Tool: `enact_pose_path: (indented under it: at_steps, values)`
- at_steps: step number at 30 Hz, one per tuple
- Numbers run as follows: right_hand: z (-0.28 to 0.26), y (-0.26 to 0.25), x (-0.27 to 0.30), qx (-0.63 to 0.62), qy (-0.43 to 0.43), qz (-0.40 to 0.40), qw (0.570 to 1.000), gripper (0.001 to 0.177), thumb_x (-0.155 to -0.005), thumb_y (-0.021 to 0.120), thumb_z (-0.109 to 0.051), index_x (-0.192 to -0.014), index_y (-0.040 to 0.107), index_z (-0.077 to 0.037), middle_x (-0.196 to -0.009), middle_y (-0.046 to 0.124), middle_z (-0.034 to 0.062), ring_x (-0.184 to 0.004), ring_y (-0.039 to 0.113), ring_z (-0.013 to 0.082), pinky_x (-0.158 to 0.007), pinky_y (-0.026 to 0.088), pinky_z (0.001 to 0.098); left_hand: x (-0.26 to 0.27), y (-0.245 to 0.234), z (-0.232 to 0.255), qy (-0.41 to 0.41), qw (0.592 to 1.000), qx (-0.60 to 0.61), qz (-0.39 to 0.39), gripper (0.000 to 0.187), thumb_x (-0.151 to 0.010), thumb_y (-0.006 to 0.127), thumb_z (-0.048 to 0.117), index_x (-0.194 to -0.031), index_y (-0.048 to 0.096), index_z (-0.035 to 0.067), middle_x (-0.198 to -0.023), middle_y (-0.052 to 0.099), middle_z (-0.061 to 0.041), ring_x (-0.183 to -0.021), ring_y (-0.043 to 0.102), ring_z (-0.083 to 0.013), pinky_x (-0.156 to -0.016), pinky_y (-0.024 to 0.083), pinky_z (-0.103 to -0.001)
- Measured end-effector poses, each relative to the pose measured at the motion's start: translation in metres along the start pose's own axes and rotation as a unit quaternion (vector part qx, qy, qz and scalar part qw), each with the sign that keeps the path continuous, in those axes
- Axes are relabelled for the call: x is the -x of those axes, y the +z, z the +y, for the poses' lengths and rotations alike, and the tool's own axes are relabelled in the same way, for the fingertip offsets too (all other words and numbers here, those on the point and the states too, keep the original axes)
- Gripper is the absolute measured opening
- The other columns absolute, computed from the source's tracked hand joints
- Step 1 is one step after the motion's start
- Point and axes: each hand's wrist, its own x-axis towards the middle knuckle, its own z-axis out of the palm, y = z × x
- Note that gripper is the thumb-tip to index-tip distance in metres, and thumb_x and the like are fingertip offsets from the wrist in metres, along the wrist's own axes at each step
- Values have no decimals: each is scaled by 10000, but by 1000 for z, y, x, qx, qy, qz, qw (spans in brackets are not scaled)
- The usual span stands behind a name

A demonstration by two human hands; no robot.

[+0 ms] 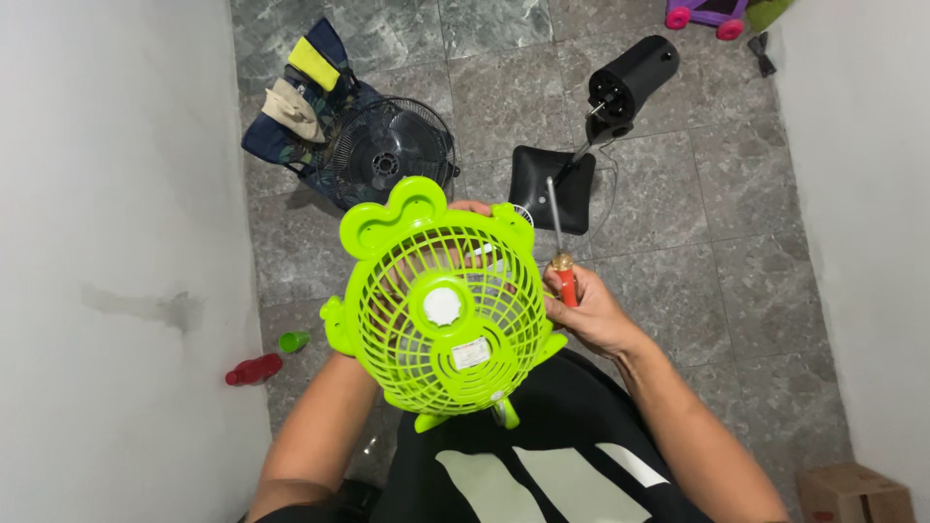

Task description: The person disassembles a green frog-shaped fan using a screwdriver, removes the front grille and fan blade, then reassembles the fan by securing the grille with screws.

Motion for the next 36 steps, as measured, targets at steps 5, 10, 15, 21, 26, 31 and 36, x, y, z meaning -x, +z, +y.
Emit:
enact_pose_path:
  at_steps: [5, 10, 15, 21, 26, 31, 36]
  values:
    - [6, -9, 4, 23, 31, 24, 999, 352, -905, 792, -242, -921, 455, -143, -816, 506, -61, -714, 491, 42, -597, 436, 217, -20, -12, 78, -101, 991, -88, -30, 657, -952, 571, 549, -1308, 623, 0, -1324, 665, -182, -1238, 646, -302, -1070, 491, -455]
    - [10, -6, 3, 0, 49, 3, 999, 349, -906, 783, -211, -909, 438, -159, -817, 527, -61, -729, 518, 24, -594, 449, 204, -65, -14, 131, -266, 710, -651, -34, 640, -888, 597, 604, -1206, 730, 64, -1189, 757, -119, -1144, 702, -249, -1001, 525, -396]
    - [-7, 0, 13, 35, 83, 16, 996, 304, -907, 748, -203, -929, 452, -139, -796, 530, -45, -681, 536, 57, -573, 484, 240, -81, -1, 98, -260, 569, -777, -75, 582, -851, 638, 643, -1154, 795, 172, -1144, 777, -94, -1043, 731, -244, -939, 536, -366]
    - [-81, 4, 44, 393, 108, 133, 903, 183, -1079, 479, -231, -1139, 597, -105, -832, 618, 36, -724, 570, 164, -692, 481, 328, -88, 1, 100, -280, 592, -753, -60, 487, -829, 683, 556, -1120, 802, 184, -1016, 816, -88, -919, 794, -224, -853, 584, -345]
    - [-140, 12, 60, 497, -134, 197, 835, 362, -974, 693, -163, -1298, 628, -16, -989, 667, 61, -835, 677, 151, -706, 569, 256, -93, -6, 98, -242, 601, -755, -97, 470, -848, 697, 535, -1093, 810, 149, -994, 806, -106, -890, 787, -230, -842, 585, -343]
    - [-152, 27, 49, 389, -285, 299, 824, 316, -1052, 782, -216, -1173, 645, 42, -1035, 620, 108, -900, 648, 180, -812, 547, 262, -95, -14, 96, -248, 595, -760, -89, 482, -839, 688, 547, -1070, 816, 145, -973, 805, -125, -869, 789, -245, -832, 586, -353]
    - [-135, 40, 4, 196, -370, 238, 876, 424, -1093, 649, -414, -1281, 516, -59, -933, 586, 57, -845, 632, 160, -852, 591, 338, -96, -22, 92, -238, 580, -774, -90, 526, -835, 678, 598, -1047, 821, 139, -966, 795, -141, -875, 774, -276, -850, 578, -370]
